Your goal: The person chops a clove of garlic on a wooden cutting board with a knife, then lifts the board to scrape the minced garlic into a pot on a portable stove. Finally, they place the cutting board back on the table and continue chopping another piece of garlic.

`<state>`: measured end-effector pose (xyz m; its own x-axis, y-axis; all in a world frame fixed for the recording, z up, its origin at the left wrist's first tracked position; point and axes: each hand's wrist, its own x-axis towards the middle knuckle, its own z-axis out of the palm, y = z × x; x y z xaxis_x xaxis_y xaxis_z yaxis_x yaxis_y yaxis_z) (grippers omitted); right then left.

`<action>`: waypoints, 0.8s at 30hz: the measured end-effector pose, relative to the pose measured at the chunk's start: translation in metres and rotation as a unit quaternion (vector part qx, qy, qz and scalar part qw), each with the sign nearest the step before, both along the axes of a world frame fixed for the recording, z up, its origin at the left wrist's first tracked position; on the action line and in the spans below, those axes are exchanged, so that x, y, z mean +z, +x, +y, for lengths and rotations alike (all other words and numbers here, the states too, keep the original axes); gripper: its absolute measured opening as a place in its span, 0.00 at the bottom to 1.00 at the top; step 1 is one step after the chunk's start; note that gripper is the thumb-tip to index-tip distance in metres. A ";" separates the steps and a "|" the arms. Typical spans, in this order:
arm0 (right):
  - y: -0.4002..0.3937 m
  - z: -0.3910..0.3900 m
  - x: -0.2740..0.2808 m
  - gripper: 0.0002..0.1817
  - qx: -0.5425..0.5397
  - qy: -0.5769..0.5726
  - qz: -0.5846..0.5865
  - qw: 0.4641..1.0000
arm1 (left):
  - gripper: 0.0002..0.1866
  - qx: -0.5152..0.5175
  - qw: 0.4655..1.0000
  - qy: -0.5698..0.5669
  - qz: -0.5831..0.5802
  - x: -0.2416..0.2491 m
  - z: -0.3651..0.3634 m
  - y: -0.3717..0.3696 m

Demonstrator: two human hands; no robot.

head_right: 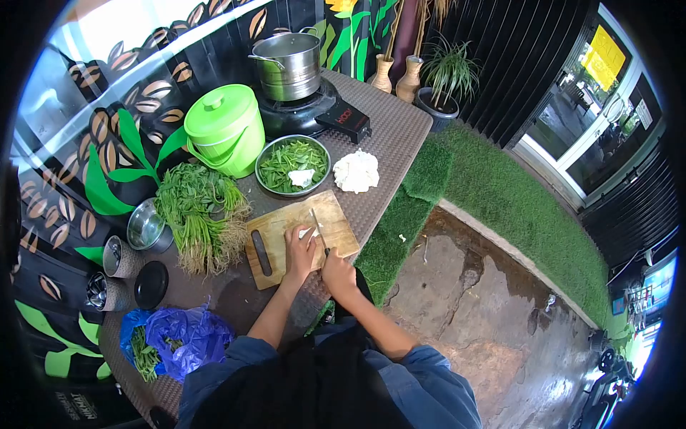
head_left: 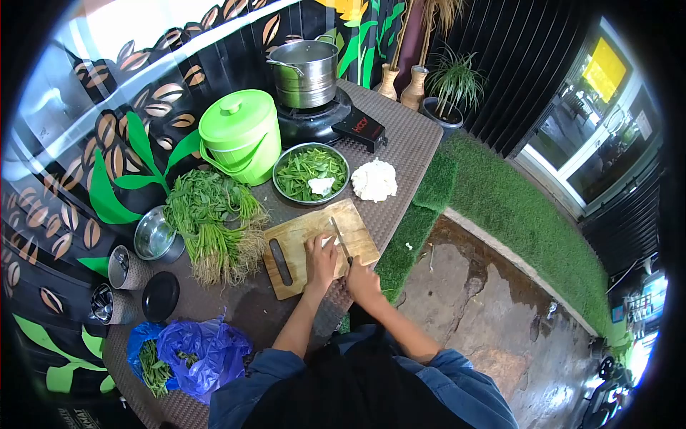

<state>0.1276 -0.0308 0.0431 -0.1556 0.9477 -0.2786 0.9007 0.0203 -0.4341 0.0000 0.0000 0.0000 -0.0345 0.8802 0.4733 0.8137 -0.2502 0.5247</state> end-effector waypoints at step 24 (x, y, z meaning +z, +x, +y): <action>-0.007 0.003 -0.008 0.19 -0.048 0.037 0.020 0.998 | 0.12 -0.025 0.996 0.021 -0.086 0.001 0.005 -0.004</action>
